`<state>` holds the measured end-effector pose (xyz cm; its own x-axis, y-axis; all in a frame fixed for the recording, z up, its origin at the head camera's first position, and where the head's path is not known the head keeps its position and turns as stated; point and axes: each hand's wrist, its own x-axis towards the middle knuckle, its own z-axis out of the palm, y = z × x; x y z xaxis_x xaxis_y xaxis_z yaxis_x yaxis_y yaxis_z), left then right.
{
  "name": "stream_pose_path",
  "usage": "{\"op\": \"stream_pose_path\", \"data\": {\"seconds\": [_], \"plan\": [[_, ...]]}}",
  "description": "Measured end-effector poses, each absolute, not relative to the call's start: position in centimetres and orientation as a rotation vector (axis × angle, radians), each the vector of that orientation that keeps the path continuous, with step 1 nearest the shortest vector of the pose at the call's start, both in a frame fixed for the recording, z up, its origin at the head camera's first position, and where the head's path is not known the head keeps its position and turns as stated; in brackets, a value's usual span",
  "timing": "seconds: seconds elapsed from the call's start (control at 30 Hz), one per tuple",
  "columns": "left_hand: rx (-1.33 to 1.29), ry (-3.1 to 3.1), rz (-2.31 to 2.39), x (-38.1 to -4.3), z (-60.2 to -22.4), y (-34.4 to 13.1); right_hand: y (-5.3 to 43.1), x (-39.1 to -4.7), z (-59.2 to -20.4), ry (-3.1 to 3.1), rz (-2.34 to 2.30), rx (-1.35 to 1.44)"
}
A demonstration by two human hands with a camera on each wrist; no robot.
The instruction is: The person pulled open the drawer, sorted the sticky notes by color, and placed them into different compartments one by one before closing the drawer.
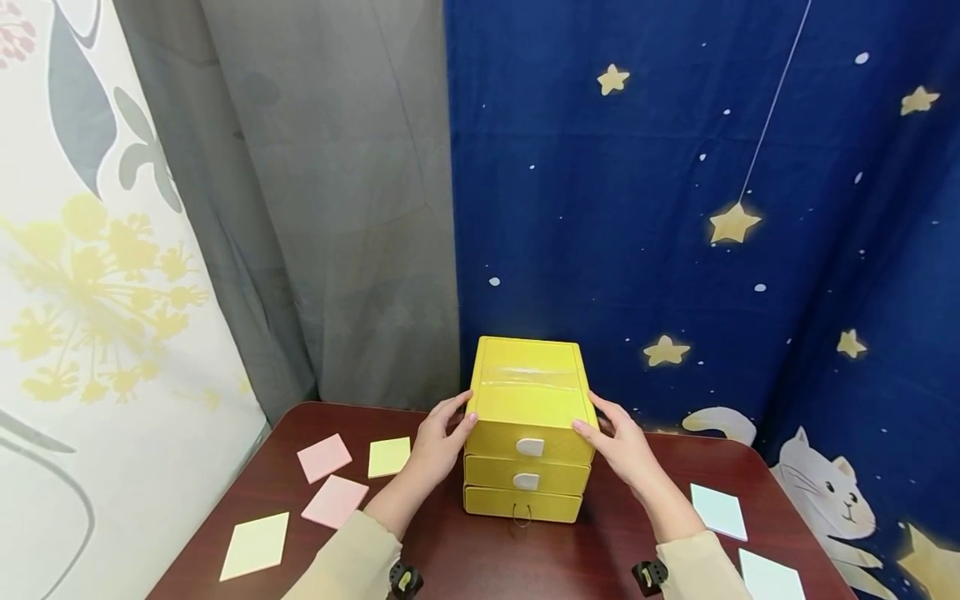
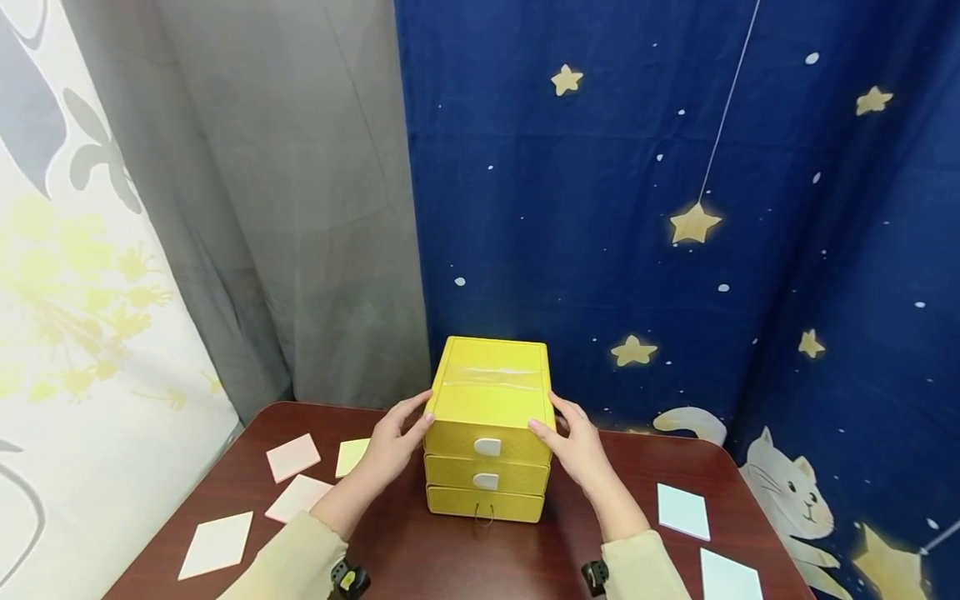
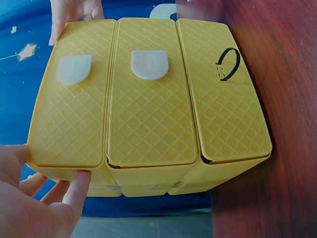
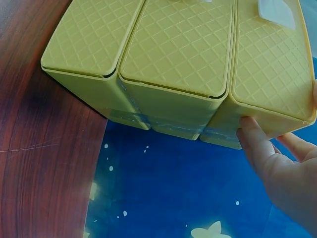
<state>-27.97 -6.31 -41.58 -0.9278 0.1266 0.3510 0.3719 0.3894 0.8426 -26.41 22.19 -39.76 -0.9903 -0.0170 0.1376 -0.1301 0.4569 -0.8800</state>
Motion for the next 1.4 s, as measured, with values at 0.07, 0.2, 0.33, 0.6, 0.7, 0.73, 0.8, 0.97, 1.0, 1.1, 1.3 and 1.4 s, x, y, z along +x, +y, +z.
{"op": "stream_pose_path", "data": {"seconds": [0.07,0.2,0.33,0.6,0.7,0.73,0.8,0.97,1.0,1.1,1.3,1.4], "plan": [[-0.448,-2.423,-1.548,-28.1,-41.6,-6.3,22.2,-26.4,-39.7,-2.59,1.568,0.129],[-0.454,-2.424,-1.554,-28.2,-41.5,-6.3,22.2,-26.6,-39.6,-2.602,1.55,0.129],[-0.468,-2.416,-1.555,-28.4,-41.6,-6.4,22.3,-26.7,-39.6,-2.605,1.546,0.136],[-0.474,-2.416,-1.52,-28.1,-41.4,-6.2,22.3,-27.0,-39.8,-2.597,1.556,0.154],[-0.478,-2.424,-1.462,-27.9,-41.4,-6.1,22.3,-27.0,-39.8,-2.604,1.532,0.149],[-0.478,-2.428,-1.442,-27.8,-41.4,-6.0,22.3,-26.9,-39.8,-2.605,1.528,0.152],[-0.472,-2.441,-1.393,-27.7,-41.4,-5.9,22.3,-26.9,-39.8,-2.608,1.518,0.154],[-0.457,-2.453,-1.308,-27.5,-41.4,-5.7,22.1,-26.8,-39.6,-2.613,1.514,0.184],[-0.459,-2.455,-1.304,-27.4,-41.4,-5.7,22.1,-26.8,-39.6,-2.62,1.508,0.19],[-0.455,-2.48,-1.236,-27.0,-41.6,-5.6,22.0,-26.7,-39.5,-2.646,1.491,0.197],[-0.513,-2.46,-0.808,-25.9,-41.9,-5.0,22.0,-26.7,-39.5,-2.693,1.349,0.226],[-0.571,-2.351,-0.607,-25.6,-42.2,-4.7,22.0,-26.7,-39.4,-2.67,1.243,0.26]]}}
